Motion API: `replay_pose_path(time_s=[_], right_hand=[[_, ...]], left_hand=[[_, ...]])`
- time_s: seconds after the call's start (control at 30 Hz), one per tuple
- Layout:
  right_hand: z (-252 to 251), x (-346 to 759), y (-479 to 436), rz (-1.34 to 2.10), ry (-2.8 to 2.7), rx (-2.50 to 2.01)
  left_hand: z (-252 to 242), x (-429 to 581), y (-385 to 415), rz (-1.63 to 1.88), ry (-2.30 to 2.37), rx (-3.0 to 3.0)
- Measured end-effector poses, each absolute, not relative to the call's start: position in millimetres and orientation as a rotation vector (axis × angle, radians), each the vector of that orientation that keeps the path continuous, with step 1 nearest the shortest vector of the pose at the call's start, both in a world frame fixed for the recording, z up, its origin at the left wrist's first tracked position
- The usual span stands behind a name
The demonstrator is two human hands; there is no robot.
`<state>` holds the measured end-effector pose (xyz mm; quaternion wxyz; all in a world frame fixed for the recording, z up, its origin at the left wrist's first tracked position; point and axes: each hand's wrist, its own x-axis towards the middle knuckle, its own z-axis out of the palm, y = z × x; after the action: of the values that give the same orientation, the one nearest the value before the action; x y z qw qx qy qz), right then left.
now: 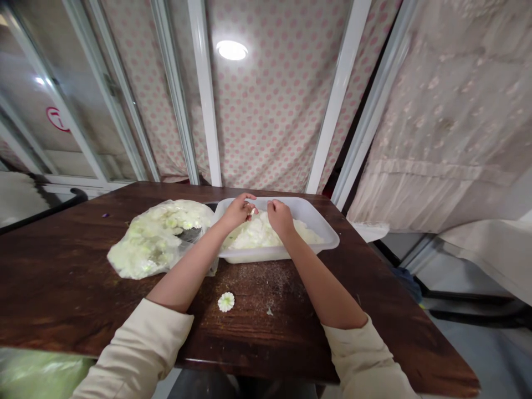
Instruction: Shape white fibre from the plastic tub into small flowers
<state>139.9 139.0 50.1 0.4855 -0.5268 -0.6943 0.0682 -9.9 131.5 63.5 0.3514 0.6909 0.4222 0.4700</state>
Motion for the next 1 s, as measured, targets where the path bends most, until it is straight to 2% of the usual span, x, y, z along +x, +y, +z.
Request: replay_pose_path(time_s=[0.3,0.73,1.0], right_hand=[[55.3,131.6,124.5,0.352,-1.941,-0.996],[55.2,131.6,125.2,0.537,-1.874,-0.822],[50.8,131.7,129.0,0.337,-1.875,-1.009]], left_hand=[[65.3,-11.1,133.4,1.249,0.955,1.932],[72.2,-10.4,127.3,1.293,0.843,1.848],[71.9,-6.3,127.0,1.406,0.932,1.786]])
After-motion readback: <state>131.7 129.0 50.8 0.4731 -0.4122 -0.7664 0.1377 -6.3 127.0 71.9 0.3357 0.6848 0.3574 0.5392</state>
